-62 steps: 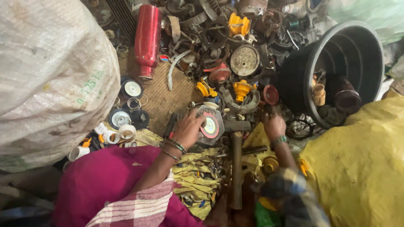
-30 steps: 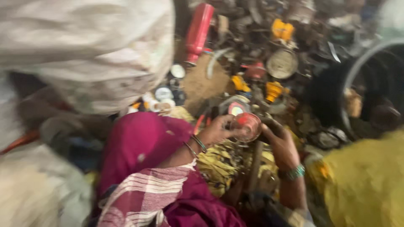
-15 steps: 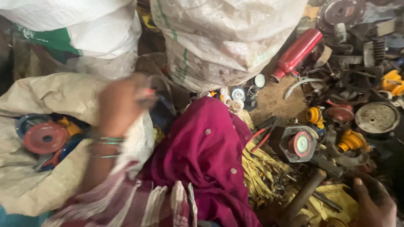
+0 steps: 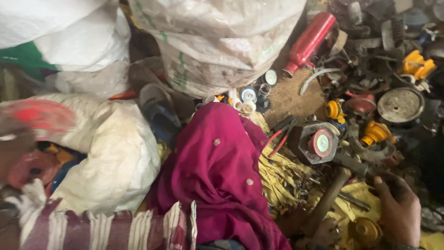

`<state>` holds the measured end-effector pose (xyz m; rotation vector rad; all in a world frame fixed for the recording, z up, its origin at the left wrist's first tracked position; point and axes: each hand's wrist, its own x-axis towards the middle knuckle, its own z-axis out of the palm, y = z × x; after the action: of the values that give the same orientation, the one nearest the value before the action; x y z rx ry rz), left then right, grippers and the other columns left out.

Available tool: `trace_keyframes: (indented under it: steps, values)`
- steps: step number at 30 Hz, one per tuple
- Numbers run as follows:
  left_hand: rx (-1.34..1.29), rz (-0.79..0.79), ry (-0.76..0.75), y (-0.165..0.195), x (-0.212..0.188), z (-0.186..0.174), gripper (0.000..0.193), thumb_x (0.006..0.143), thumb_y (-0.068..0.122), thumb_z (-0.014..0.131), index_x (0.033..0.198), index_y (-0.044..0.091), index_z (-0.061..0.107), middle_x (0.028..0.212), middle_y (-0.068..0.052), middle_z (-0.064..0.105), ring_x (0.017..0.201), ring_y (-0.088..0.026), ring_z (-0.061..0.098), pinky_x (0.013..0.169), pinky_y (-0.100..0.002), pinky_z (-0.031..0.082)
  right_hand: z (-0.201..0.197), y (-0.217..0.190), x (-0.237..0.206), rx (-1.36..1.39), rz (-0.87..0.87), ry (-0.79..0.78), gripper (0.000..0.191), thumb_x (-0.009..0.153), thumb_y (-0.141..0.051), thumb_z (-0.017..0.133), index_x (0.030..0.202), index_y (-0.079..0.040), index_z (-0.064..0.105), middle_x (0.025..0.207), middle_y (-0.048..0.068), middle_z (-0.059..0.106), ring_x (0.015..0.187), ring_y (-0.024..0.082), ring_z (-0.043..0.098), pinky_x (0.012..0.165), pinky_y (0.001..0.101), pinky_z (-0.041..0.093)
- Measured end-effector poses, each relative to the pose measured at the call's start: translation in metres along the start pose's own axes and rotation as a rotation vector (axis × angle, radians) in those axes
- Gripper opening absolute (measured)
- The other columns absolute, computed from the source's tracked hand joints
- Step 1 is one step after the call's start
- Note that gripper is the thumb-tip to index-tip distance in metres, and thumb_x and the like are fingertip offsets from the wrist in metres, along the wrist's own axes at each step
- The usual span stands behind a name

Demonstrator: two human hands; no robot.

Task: The person sits on the floor and uses a hammer to strike small mechanical parts, likely valves, held in a metal fixture. They repeatedly pick up different parts, position them, and strike them to separate or adjust components.

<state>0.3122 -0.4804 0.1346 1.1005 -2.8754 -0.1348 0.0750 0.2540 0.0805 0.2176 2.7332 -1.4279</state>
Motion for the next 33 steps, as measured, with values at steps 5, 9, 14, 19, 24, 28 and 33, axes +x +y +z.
trace_keyframes:
  steps: [5,9,14,19,24,28,33]
  values:
    - [0.089,0.034,0.009,0.037,-0.003,-0.030,0.033,0.084,0.030,0.078,0.097,0.001,0.071,0.079,-0.020,0.070,0.072,-0.039,0.070,0.065,-0.050,0.054,0.011,0.001,0.009,0.041,-0.006,-0.028,0.035,0.104,-0.017,0.064,0.130,0.006,0.065,0.116,0.016,0.072,0.100,0.019,0.068,0.087,0.0323,0.054]
    - [0.174,0.188,0.090,0.101,0.013,-0.058,0.026,0.085,0.027,0.074,0.098,0.004,0.071,0.081,-0.019,0.070,0.074,-0.039,0.070,0.065,-0.051,0.053,0.004,0.003,0.004,-0.160,-0.024,0.050,0.036,0.100,-0.017,0.068,0.130,0.004,0.068,0.111,0.015,0.074,0.095,0.020,0.070,0.084,0.0339,0.055]
    - [0.090,0.578,0.182,0.222,0.018,-0.045,0.020,0.087,0.022,0.069,0.099,0.007,0.070,0.083,-0.018,0.070,0.076,-0.039,0.069,0.065,-0.052,0.052,0.000,0.009,0.000,-0.180,-0.096,0.107,0.035,0.097,-0.018,0.071,0.127,0.001,0.069,0.115,0.016,0.076,0.100,0.020,0.071,0.087,0.0350,0.056]
    - [-0.397,1.154,-0.063,0.416,0.013,0.052,0.023,0.078,0.022,0.076,0.092,0.007,0.068,0.083,-0.018,0.070,0.084,-0.040,0.069,0.074,-0.053,0.052,0.052,0.024,0.006,-0.498,-0.076,0.061,0.035,0.094,-0.029,0.073,0.122,-0.008,0.073,0.109,0.017,0.077,0.097,0.032,0.075,0.079,0.0409,0.059]
    - [-0.697,1.164,-0.406,0.532,-0.022,0.175,0.042,0.083,0.027,0.082,0.120,0.014,0.071,0.099,-0.016,0.074,0.095,-0.037,0.070,0.083,-0.048,0.053,0.125,0.049,0.022,-0.531,-0.291,0.063,0.064,0.087,-0.030,0.077,0.140,-0.003,0.056,0.135,0.021,0.062,0.124,0.040,0.057,0.105,0.0467,0.046]
    - [-0.856,1.136,-0.410,0.549,-0.047,0.249,0.068,0.077,0.016,0.079,0.141,0.009,0.056,0.115,-0.020,0.070,0.108,-0.039,0.066,0.092,-0.047,0.053,0.137,0.055,0.058,-0.490,-0.339,0.038,0.092,0.079,-0.036,0.084,0.150,0.003,0.041,0.152,0.026,0.044,0.139,0.044,0.043,0.114,0.0488,0.036]
    - [-0.653,1.112,-0.419,0.560,-0.067,0.272,0.080,0.068,0.018,0.086,0.140,0.012,0.050,0.135,-0.020,0.054,0.128,-0.042,0.050,0.101,-0.051,0.045,0.132,0.040,0.083,-0.282,-0.285,-0.159,0.100,0.075,-0.035,0.088,0.152,0.005,0.037,0.156,0.027,0.041,0.144,0.038,0.042,0.116,0.0456,0.036]
